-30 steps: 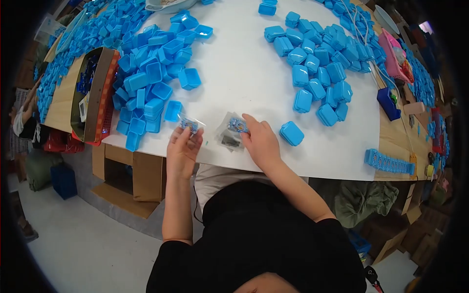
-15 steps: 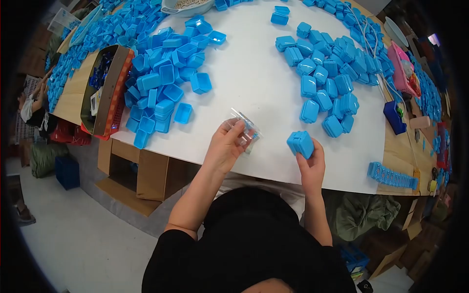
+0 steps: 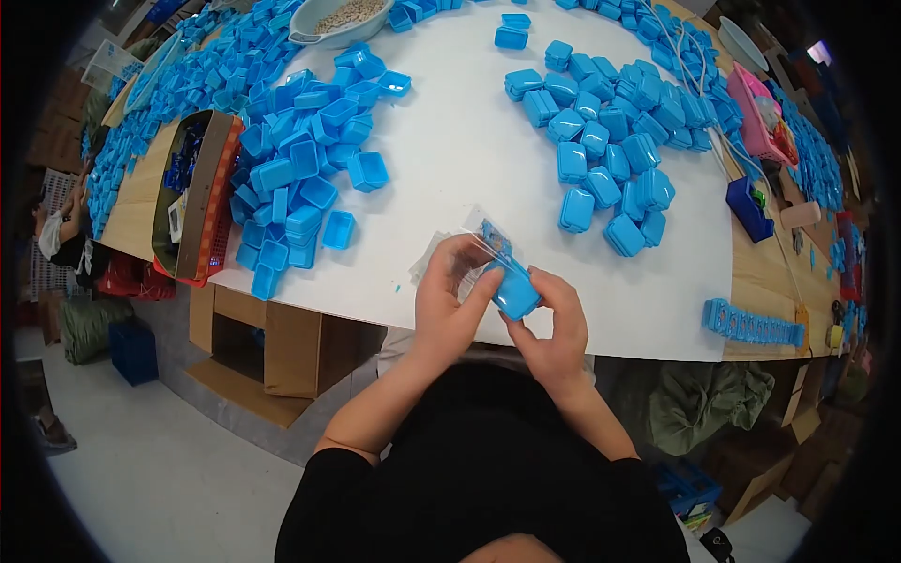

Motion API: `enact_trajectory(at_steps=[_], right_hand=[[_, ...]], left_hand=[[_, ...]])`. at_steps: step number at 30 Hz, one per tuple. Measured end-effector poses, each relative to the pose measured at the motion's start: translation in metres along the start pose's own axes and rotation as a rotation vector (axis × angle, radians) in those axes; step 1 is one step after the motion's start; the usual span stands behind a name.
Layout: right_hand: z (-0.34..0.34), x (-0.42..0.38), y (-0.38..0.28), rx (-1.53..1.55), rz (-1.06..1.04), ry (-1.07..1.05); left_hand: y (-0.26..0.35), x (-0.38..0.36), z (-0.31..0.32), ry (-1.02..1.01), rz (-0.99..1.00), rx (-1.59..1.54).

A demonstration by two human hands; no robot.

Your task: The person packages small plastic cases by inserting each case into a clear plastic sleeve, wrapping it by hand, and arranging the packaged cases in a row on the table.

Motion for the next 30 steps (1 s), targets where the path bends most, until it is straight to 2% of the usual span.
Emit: enact_trajectory(at_steps=[4, 8, 9, 13, 14, 18, 19, 23, 24, 28, 30], right_hand=[[0.003, -0.004, 0.004, -0.086, -0.16, 0.12], [0.003, -0.003, 0.014, 0.067, -0.061, 0.115], [0.003, -0.004, 0.013, 0.067, -0.058, 0.116], [-0.003, -0.002, 0.007, 0.033, -0.118, 0.116], [-0.003, -0.001, 0.008, 0.034, -0.12, 0.118], [0.004, -0.005, 0.016, -0.073, -0.235, 0.218], [0.003, -0.004, 0.015, -0.075, -0.235, 0.224], [0.001, -0.005, 0.012, 0.41, 0.297, -0.006], [0.001, -0.005, 0.013, 0.411, 0.299, -0.003], [-0.006, 0.0, 0.009, -0.015, -0.15, 0.237], [-0.004, -0.001, 0.008, 0.047, -0.09, 0.198]], left_hand=[[-0.002, -0.001, 0.015, 0.155, 0.015, 0.115], [-0.012, -0.003, 0.023, 0.143, -0.185, -0.402], [-0.015, -0.004, 0.022, 0.142, -0.188, -0.402], [-0.024, -0.009, 0.011, 0.009, 0.045, -0.176], [-0.021, -0.007, 0.012, 0.008, 0.048, -0.174], [-0.011, -0.003, 0.018, 0.197, -0.423, -0.385], [-0.013, -0.003, 0.02, 0.19, -0.422, -0.385], [-0.021, -0.014, 0.025, 0.139, -0.203, -0.368], [-0.02, -0.013, 0.025, 0.136, -0.205, -0.368], [-0.013, -0.011, 0.028, 0.086, -0.209, -0.652], [-0.013, -0.01, 0.026, 0.061, -0.208, -0.61]])
Point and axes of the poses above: each hand's wrist, its own x-axis towards the middle knuckle, its own z-axis out of the palm, y = z × x, the point moved 2 cm from there along x, towards the middle knuckle, and after that the axes turned 14 degrees about z, right-handed, at the moved point
